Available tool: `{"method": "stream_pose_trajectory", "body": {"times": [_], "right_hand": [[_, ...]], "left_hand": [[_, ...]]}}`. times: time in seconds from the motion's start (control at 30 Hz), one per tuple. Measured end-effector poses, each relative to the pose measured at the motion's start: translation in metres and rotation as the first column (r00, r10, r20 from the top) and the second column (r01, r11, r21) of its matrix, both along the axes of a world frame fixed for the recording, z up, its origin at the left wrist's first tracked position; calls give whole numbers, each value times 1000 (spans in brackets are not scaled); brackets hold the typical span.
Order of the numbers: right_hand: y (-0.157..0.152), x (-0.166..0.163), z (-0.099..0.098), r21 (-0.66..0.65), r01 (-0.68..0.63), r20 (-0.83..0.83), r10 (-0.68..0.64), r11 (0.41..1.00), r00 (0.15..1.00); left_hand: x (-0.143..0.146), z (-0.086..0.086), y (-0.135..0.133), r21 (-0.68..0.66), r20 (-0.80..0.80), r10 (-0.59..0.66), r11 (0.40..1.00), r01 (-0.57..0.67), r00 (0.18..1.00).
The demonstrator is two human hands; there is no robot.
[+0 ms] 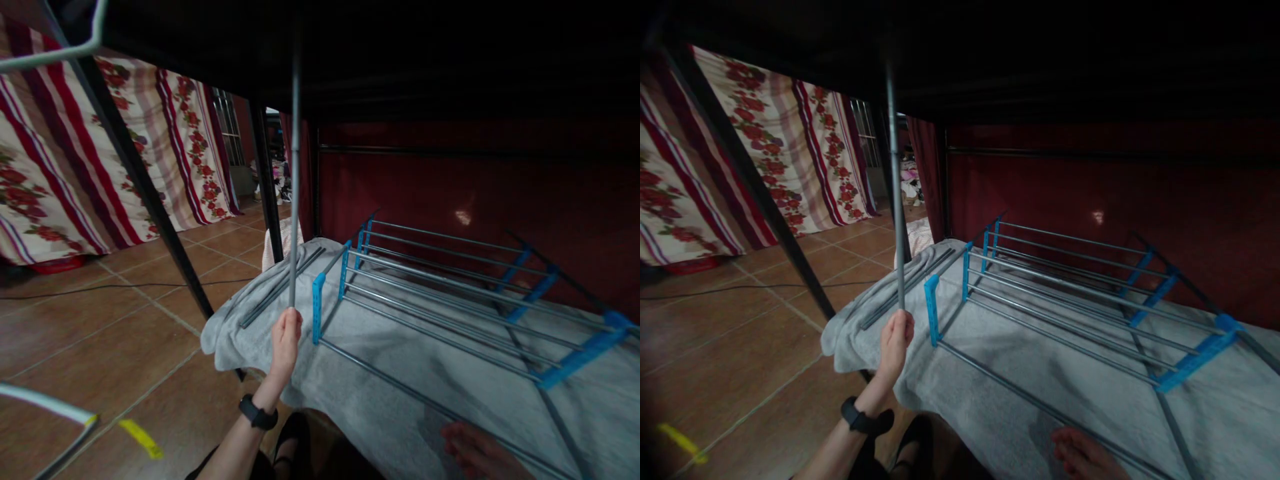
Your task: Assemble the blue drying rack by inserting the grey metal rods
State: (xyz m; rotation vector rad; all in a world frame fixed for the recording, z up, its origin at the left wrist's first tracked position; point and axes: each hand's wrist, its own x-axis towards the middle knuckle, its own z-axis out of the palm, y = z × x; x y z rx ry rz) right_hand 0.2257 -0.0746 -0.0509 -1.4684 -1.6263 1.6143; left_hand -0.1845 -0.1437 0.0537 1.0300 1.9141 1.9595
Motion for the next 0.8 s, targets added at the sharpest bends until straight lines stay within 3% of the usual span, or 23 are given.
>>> {"method": "stream_pose_trajectory", "body": {"times": [0.1,0.2,0.37,0.5,0.8], "right_hand": [[-2,1,6,6,30,-17,-30,1000,999],[-4,0,20,29,89,-68,-87,996,994],[1,6,45,-15,170,-298,-167,985,940],[4,17,57,-47,236,-482,-229,970,846],[5,30,65,-87,317,-720,-279,944,635]], "left_hand": [[16,-7,-6,-72,-166,-58,996,47,984],[25,-15,-9,-182,-354,-170,977,111,920],[33,-24,-7,-447,-522,-523,841,306,674],[33,-27,-5,-600,-518,-651,739,307,554],[10,-41,1,-825,-403,-800,528,201,445]]}}
